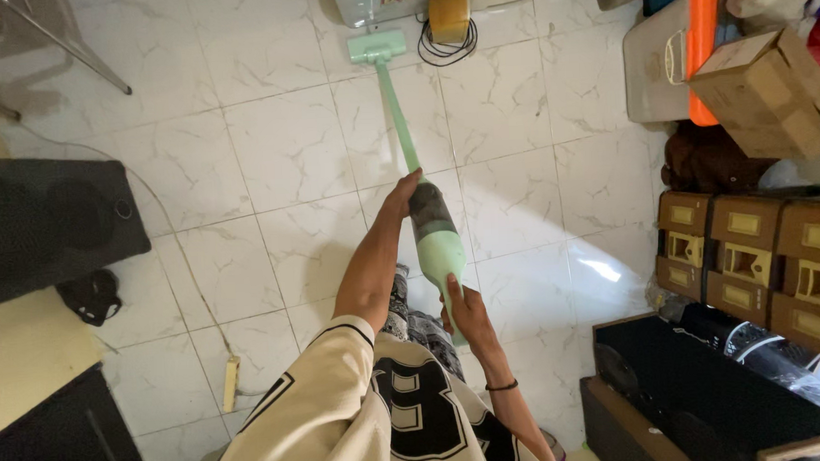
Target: The person cleans a tiled floor using a handheld vacuum cleaner, moving the vacuum head back and forth across different sections of the room.
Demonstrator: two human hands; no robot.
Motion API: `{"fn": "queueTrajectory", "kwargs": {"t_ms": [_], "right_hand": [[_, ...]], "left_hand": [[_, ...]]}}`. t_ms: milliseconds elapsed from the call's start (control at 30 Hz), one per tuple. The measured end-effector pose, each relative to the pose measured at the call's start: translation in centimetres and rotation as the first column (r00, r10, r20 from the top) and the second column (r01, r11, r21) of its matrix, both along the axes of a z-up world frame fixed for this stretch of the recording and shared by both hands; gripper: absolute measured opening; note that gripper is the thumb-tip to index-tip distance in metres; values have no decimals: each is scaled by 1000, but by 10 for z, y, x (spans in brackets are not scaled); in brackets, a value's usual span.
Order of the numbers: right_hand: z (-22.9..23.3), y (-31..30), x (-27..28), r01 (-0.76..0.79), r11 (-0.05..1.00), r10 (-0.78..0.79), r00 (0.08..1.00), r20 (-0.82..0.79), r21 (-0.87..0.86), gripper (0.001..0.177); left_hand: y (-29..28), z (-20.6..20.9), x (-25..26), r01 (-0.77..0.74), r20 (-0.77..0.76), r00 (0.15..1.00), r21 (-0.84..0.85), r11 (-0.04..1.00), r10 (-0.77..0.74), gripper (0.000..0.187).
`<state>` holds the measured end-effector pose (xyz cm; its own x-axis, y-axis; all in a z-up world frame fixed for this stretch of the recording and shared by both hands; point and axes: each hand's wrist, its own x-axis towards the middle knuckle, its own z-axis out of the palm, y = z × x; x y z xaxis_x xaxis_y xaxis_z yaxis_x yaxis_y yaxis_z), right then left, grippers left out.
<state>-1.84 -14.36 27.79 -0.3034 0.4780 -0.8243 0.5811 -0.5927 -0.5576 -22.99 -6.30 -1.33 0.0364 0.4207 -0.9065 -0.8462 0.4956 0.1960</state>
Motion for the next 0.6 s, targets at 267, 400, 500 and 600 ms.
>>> {"fn": "queueTrajectory", "kwargs": {"t_ms": [267, 400, 500, 600], "right_hand": [[6, -71, 99, -44, 999, 45, 998, 49, -22, 63], [21, -113, 161, -92, 996, 92, 995, 41, 12, 67], [35, -134, 199, -138, 990, 137, 984, 113, 1, 70], [52, -156, 233, -110, 994, 112, 985, 128, -24, 63]], "left_hand": [[-76, 24, 92, -75, 144, 988, 91, 993, 61, 52], [-128, 34, 154, -67, 238, 971, 113, 991, 38, 57], [-159, 40, 199, -75, 270, 962, 152, 986, 31, 65], [-182, 45, 239, -143, 284, 952, 95, 985, 111, 63]]}}
